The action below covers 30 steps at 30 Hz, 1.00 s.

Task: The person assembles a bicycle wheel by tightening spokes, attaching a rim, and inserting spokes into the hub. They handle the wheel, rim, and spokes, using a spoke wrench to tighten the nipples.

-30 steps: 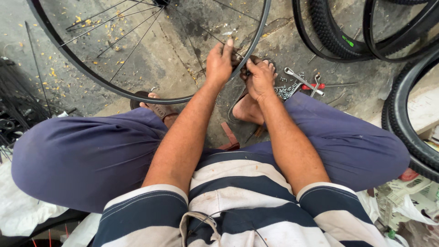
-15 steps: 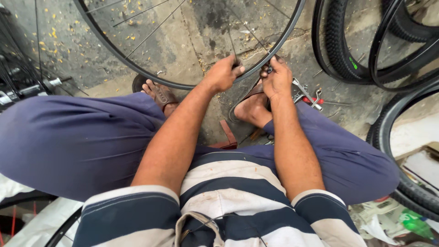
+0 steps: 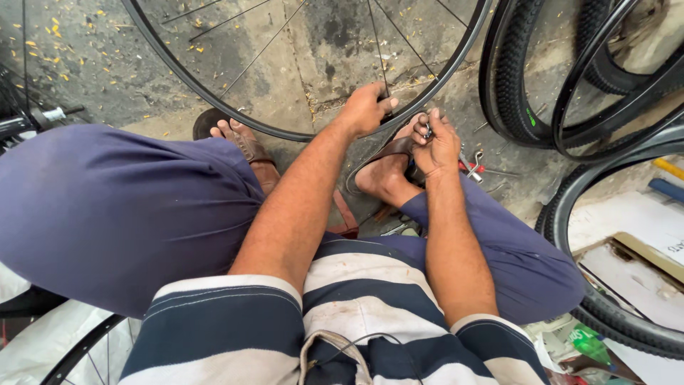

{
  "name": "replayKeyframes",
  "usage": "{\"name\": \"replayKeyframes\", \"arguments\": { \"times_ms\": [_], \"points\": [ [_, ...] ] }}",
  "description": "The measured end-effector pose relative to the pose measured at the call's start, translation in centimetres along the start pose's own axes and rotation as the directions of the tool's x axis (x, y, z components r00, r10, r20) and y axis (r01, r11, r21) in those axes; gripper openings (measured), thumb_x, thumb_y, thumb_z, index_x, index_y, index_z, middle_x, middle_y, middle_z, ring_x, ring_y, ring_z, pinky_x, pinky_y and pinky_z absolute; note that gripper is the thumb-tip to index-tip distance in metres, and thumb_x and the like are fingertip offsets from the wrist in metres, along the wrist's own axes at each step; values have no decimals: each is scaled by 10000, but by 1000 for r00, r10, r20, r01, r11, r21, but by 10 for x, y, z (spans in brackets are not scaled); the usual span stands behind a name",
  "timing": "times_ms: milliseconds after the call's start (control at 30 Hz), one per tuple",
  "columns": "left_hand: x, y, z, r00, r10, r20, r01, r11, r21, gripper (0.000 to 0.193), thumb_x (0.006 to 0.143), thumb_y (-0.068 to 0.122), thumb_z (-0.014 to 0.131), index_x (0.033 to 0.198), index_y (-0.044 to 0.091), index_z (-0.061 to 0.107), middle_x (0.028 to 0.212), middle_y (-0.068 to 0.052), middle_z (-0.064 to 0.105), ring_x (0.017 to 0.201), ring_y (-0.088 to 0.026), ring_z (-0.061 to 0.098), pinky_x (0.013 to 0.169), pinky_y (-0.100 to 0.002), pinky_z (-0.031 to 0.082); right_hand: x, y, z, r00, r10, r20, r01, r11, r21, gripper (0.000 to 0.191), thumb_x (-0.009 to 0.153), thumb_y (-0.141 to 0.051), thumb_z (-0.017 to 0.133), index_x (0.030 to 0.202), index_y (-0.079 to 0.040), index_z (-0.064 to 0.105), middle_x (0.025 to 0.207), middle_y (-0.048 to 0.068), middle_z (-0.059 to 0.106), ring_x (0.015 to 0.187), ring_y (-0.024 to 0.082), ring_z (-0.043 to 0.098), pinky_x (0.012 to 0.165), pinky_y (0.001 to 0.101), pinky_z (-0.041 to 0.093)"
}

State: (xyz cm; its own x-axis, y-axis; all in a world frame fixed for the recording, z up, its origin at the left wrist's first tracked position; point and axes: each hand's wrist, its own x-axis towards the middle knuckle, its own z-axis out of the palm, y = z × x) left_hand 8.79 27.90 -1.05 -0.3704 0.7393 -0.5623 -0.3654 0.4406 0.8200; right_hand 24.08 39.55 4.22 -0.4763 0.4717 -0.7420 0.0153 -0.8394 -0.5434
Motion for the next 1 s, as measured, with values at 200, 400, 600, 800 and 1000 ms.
{"name": "replayKeyframes", "arguments": {
  "times_ms": [200, 400, 600, 800, 1000],
  "points": [
    [2, 6, 4, 999, -24, -24, 23, 1000, -8, 279, 914, 308, 751, 910, 37, 683, 799, -111, 737, 724, -221, 692, 687, -391, 540, -3, 2, 2, 999, -20, -46, 15, 994, -105, 100, 1035, -133, 658, 1015, -56, 598, 927, 78, 629, 792, 151, 568, 631, 246, 440],
    [3, 7, 5, 1000, 2, -15, -2, 1000, -26, 297, 905, 327, 764, 885, 39, 694, 783, -90, 741, 707, -187, 687, 677, -375, 544, -5, 8, -1, 994, -44, -100, 28, 988, -150, 163, 1004, -126, 729, 962, -77, 580, 855, 65, 629, 688, 129, 540, 551, 227, 415],
    [6, 8, 2, 995, -75, 69, 83, 989, -126, 302, 920, 329, 762, 875, 40, 687, 769, -71, 724, 703, -161, 665, 652, -352, 545, -7, 8, 1, 995, -59, -77, 47, 987, -152, 92, 988, -89, 729, 1008, -46, 651, 862, 60, 635, 698, 125, 550, 553, 218, 411],
    [6, 19, 2, 960, -192, 204, 272, 815, -512, 215, 1000, 295, 605, 984, 81, 630, 793, -40, 690, 695, -145, 650, 631, -332, 535, -12, 5, 7, 998, -36, -52, 29, 991, -127, 155, 901, 53, 696, 1051, 27, 664, 915, 103, 670, 750, 156, 586, 581, 239, 427],
    [2, 29, 1, 999, -50, 4, 50, 992, -116, 206, 942, 232, 718, 916, 31, 684, 773, -54, 722, 686, -134, 642, 636, -325, 525, -17, 12, 13, 999, -45, -21, 42, 992, -123, 181, 901, 58, 707, 1066, 7, 654, 944, 108, 692, 750, 146, 597, 595, 236, 439]
  ]
}}
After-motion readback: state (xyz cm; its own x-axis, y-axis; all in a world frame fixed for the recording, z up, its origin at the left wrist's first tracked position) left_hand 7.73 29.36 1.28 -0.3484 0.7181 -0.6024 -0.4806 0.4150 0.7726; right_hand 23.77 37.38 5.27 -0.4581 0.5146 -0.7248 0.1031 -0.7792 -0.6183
